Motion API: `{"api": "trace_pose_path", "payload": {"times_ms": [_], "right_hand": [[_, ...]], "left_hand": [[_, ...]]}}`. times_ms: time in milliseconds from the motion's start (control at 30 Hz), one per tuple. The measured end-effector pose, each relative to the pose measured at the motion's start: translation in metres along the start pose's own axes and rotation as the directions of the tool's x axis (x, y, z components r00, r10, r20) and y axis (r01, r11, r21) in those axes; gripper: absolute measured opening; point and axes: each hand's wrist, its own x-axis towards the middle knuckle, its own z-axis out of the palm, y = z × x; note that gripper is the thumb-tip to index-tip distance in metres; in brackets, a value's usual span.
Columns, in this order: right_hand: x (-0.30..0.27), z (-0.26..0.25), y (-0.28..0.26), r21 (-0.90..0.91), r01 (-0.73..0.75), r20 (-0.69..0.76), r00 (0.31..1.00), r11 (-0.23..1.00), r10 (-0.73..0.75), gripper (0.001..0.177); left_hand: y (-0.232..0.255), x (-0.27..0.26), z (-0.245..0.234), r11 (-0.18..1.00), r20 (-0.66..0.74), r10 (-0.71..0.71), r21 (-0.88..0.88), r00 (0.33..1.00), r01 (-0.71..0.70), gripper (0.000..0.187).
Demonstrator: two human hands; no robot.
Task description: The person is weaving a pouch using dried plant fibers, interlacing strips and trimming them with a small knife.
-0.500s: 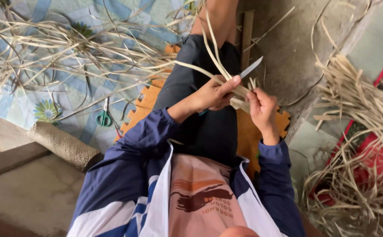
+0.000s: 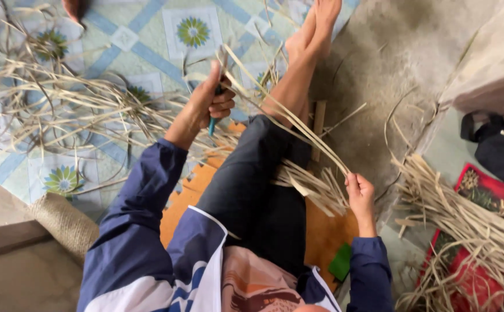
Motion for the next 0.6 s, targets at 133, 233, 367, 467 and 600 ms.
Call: {"api": "trace_pose_path", "payload": {"times_ms": [133,233,367,467,600], "right_hand": [[0.036,0.039,-0.049,0.085,0.043,0.018,0.999,0.995,-0.045,0.032],[0.044,0.067,-0.107,0.071,0.136,0.100,0.985,0.988,-0.143,0.025],[0.040,0.072,-0.172,-0.047,0.223,0.174,0.962,0.974,-0.212,0.031],[0.041,0.074,-0.153,0.008,0.238,0.199,0.951,0.971,-0.235,0.031],[0.043,0.081,-0.137,0.058,0.251,0.191,0.947,0.966,-0.257,0.031]], "left_hand": [[-0.106,0.002,0.001,0.991,0.002,-0.128,-0.040,0.992,0.128,0.071],[-0.165,-0.009,0.038,0.991,0.133,-0.132,0.033,0.982,0.129,0.059],[-0.173,0.002,0.075,0.998,0.164,-0.042,0.045,0.986,0.035,0.063],[-0.194,0.024,0.068,0.967,0.122,0.095,0.224,0.988,-0.120,0.070],[-0.182,0.012,0.070,0.949,0.156,0.147,0.255,0.977,-0.184,0.065]]}}
